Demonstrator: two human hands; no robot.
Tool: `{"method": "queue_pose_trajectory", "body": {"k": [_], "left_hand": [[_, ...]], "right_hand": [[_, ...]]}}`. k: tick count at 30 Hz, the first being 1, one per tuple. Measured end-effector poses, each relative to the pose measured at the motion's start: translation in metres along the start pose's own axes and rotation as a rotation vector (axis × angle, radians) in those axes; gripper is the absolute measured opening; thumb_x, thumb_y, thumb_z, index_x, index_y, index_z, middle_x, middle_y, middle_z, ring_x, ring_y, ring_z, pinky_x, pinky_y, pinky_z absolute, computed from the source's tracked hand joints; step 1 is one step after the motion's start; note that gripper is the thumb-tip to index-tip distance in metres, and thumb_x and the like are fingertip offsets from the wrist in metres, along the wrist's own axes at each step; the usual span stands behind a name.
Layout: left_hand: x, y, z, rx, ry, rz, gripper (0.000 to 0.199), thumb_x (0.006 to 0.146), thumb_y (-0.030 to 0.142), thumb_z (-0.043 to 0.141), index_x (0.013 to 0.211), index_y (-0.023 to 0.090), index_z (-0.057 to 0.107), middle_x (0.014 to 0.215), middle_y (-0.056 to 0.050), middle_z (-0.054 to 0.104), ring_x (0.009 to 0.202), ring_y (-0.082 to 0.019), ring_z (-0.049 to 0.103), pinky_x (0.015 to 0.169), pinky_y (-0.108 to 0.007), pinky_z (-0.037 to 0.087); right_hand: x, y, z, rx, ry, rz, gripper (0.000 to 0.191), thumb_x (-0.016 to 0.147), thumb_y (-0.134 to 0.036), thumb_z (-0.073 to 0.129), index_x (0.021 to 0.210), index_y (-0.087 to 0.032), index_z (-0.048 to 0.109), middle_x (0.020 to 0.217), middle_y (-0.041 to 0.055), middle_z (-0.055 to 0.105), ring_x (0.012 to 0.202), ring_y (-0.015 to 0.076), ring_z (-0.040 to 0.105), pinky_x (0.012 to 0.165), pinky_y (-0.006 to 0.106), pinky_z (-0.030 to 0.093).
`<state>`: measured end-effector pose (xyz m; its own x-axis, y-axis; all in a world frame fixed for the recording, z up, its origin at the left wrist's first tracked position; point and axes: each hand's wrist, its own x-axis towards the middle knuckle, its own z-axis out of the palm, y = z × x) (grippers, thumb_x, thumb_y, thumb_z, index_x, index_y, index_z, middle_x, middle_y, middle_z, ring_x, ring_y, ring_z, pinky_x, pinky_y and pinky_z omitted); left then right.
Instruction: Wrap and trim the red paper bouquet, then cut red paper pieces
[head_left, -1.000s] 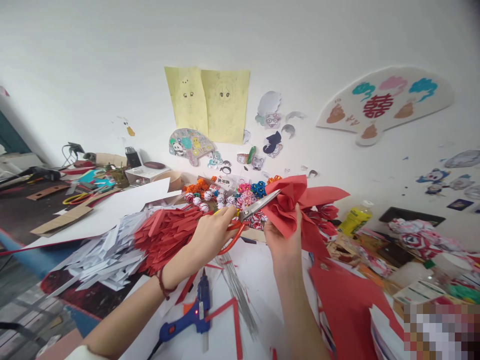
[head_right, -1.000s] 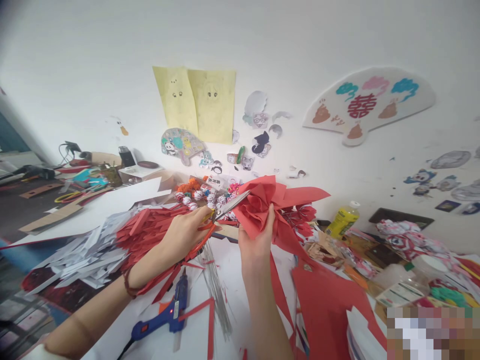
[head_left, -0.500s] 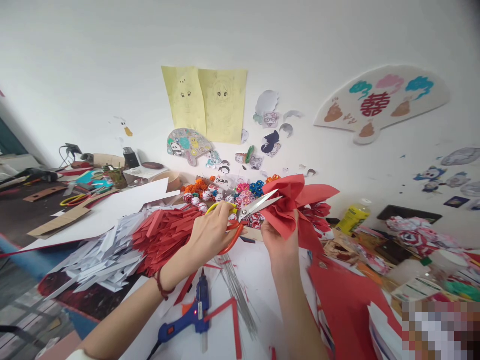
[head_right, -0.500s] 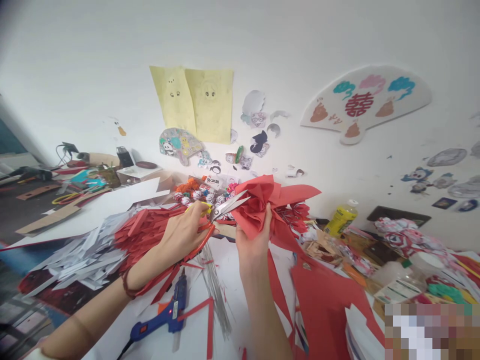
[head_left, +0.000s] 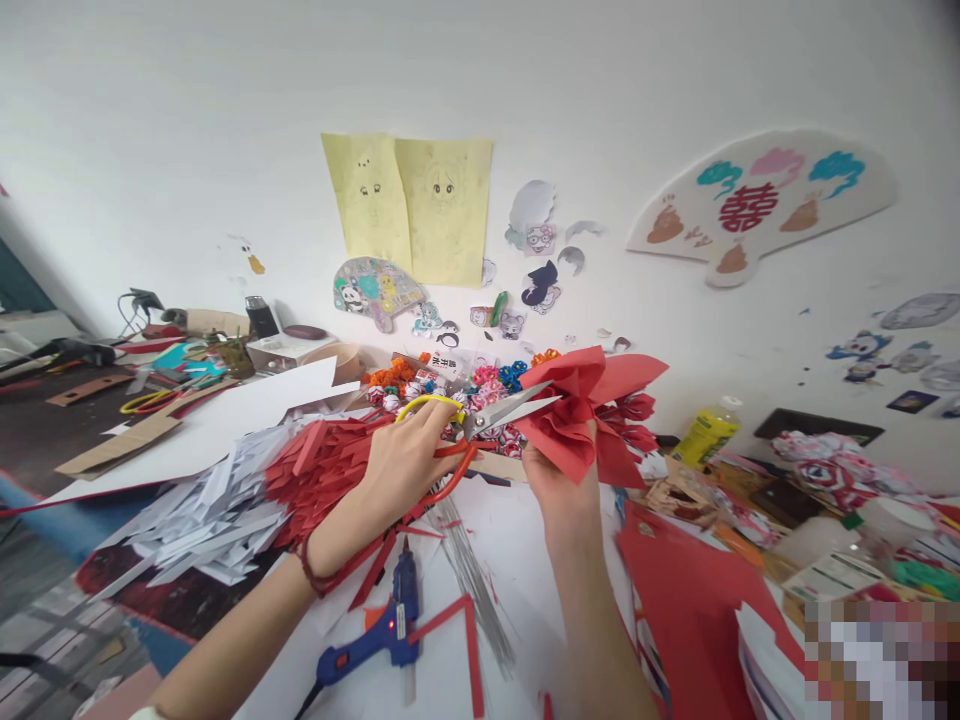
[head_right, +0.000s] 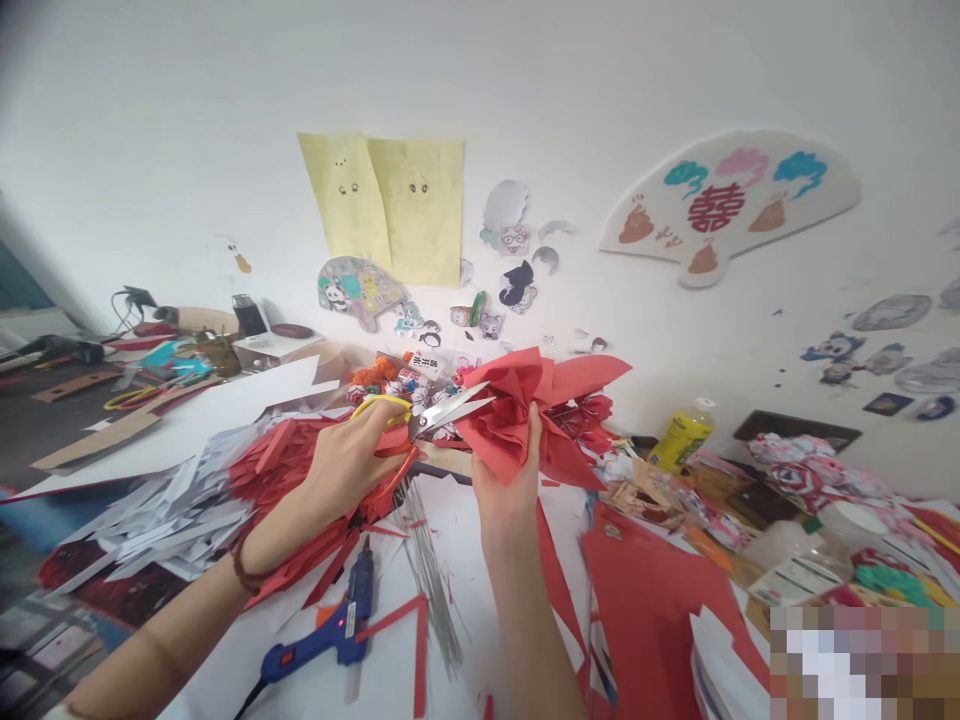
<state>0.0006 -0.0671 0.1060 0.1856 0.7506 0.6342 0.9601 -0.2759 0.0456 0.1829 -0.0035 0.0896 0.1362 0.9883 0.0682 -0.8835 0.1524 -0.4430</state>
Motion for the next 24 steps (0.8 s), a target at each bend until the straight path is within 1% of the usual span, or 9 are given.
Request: {"method": "queue_pose_trajectory", "body": {"k": [3, 5, 9, 12, 14, 16, 19, 24], "left_hand": [[0.003, -0.003, -0.006, 0.008, -0.004, 0.030, 0.030, 0.091, 0.045, 0.054, 0.111, 0.024, 0.049, 0.115, -0.003, 0.065, 0.097, -0.017, 0.064, 0.057, -0.023, 0.039], [0.004, -0.007, -0.009, 0.020, -0.001, 0.058, 0.027, 0.092, 0.043, 0.053, 0.110, 0.023, 0.051, 0.114, -0.003, 0.066, 0.098, -0.017, 0.064, 0.057, -0.022, 0.038], [0.007, -0.014, -0.014, 0.051, 0.031, 0.113, 0.025, 0.092, 0.042, 0.054, 0.108, 0.022, 0.053, 0.108, -0.004, 0.069, 0.098, -0.019, 0.063, 0.061, -0.023, 0.040], [0.006, -0.017, -0.015, 0.068, 0.064, 0.145, 0.027, 0.091, 0.042, 0.055, 0.109, 0.022, 0.054, 0.107, -0.004, 0.069, 0.096, -0.019, 0.064, 0.063, -0.023, 0.041], [0.005, -0.017, -0.016, 0.078, 0.087, 0.157, 0.027, 0.091, 0.042, 0.056, 0.110, 0.022, 0.054, 0.106, -0.004, 0.070, 0.093, -0.018, 0.065, 0.063, -0.023, 0.041], [0.005, -0.016, -0.016, 0.087, 0.105, 0.159, 0.028, 0.091, 0.042, 0.056, 0.109, 0.022, 0.055, 0.106, -0.004, 0.070, 0.091, -0.018, 0.066, 0.063, -0.023, 0.041], [0.006, -0.016, -0.018, 0.086, 0.097, 0.158, 0.027, 0.091, 0.042, 0.056, 0.109, 0.021, 0.055, 0.105, -0.004, 0.070, 0.091, -0.018, 0.065, 0.062, -0.022, 0.040], [0.009, -0.016, -0.021, 0.081, 0.051, 0.135, 0.033, 0.091, 0.048, 0.056, 0.110, 0.022, 0.055, 0.106, -0.003, 0.070, 0.094, -0.018, 0.065, 0.058, -0.022, 0.037]], "right_hand": [[-0.005, -0.007, 0.012, 0.141, 0.122, 0.150, 0.011, 0.084, -0.029, 0.060, 0.091, -0.022, 0.066, 0.090, -0.0001, 0.074, 0.089, 0.0133, 0.070, 0.078, 0.024, 0.060], [-0.006, -0.012, 0.016, 0.184, 0.136, 0.183, 0.010, 0.087, -0.027, 0.057, 0.089, -0.022, 0.066, 0.089, -0.0008, 0.075, 0.085, 0.0123, 0.071, 0.076, 0.023, 0.060], [-0.006, -0.018, 0.017, 0.171, 0.134, 0.190, 0.010, 0.087, -0.028, 0.057, 0.085, -0.023, 0.066, 0.084, -0.0033, 0.075, 0.078, 0.0107, 0.070, 0.073, 0.022, 0.060], [-0.006, -0.018, 0.017, 0.093, 0.055, 0.165, 0.008, 0.082, -0.032, 0.064, 0.083, -0.025, 0.066, 0.083, -0.0038, 0.075, 0.078, 0.0124, 0.071, 0.074, 0.025, 0.061], [-0.006, -0.018, 0.017, 0.091, 0.017, 0.156, 0.008, 0.079, -0.031, 0.066, 0.084, -0.025, 0.066, 0.084, -0.0039, 0.075, 0.079, 0.0131, 0.071, 0.075, 0.027, 0.061], [-0.007, -0.019, 0.018, 0.125, 0.043, 0.176, 0.007, 0.080, -0.030, 0.064, 0.085, -0.024, 0.066, 0.083, -0.0038, 0.075, 0.079, 0.0129, 0.070, 0.073, 0.027, 0.061], [-0.008, -0.021, 0.021, 0.157, 0.095, 0.210, 0.006, 0.082, -0.028, 0.061, 0.083, -0.024, 0.066, 0.081, -0.0042, 0.075, 0.076, 0.0118, 0.070, 0.070, 0.025, 0.061], [-0.009, -0.022, 0.025, 0.128, 0.052, 0.224, 0.009, 0.082, -0.030, 0.060, 0.080, -0.024, 0.066, 0.083, -0.0028, 0.075, 0.078, 0.0136, 0.071, 0.074, 0.029, 0.061]]}}
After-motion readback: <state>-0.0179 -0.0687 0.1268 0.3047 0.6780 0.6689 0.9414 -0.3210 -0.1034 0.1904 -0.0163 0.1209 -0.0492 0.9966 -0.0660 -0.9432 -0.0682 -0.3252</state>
